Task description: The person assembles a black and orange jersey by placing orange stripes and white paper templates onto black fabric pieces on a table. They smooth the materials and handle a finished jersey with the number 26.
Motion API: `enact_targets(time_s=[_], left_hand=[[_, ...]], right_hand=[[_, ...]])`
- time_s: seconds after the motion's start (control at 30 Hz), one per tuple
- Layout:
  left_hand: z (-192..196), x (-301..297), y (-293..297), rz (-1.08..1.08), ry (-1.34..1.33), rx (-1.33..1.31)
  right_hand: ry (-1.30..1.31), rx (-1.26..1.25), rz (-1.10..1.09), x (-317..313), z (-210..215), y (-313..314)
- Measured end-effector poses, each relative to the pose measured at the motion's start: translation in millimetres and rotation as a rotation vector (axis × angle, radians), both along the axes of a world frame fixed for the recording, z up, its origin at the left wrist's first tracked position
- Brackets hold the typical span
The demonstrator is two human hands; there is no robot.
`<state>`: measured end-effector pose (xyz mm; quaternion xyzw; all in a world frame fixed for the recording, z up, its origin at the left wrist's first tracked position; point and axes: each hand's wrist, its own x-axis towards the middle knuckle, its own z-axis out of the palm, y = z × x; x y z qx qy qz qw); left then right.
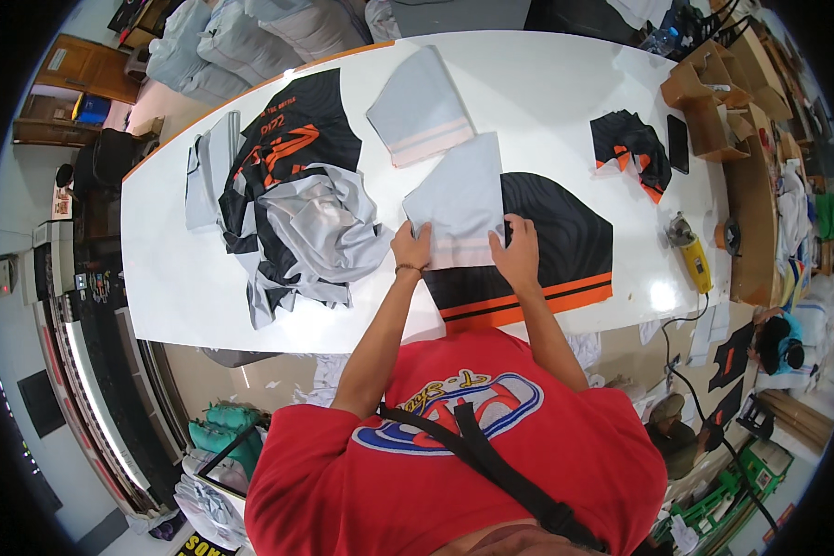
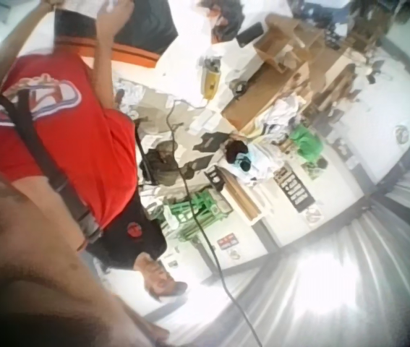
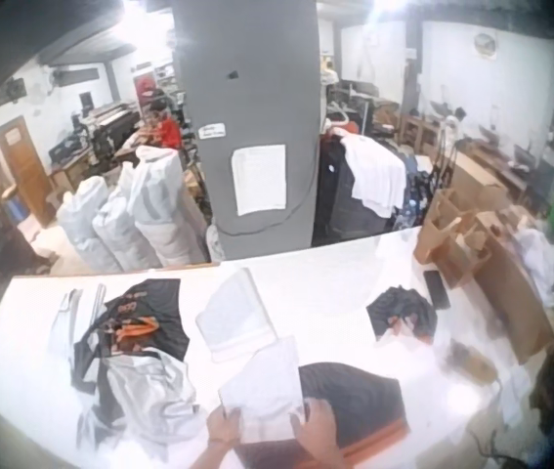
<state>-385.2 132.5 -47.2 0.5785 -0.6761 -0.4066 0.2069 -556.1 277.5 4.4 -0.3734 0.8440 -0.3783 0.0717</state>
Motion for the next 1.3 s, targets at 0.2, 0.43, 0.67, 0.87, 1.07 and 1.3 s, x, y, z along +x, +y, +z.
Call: enact_targets(time_s=[0.2,0.43,0.67,0.87,1.07,1.3], left_hand=[[30,7,2,-0.06,-0.201,-0.352],[74,-4,-3,-0.352,-0.341,0.278],[70,-15,36,0.149,0.945,1.542],[51,-29,-7,0.556,1.287,0.916],[141,-44,-97,0.347,1.259,0.595],[196,-72,-190,0.203,1.261,0.257]], right_hand=[[-0.268,0.434,-0.058,-6,10,-6],[-0.594,0.135,0.099,-13,-4,-17],[-1.136,-0.432,0.118,10,35,-51],[-1.205,-0.483,0.219,-2,114,-76],[-1.184,-0.531,0.284,-50,143,-144],[-1.025,-0.598,0.419,-98,181,-241]])
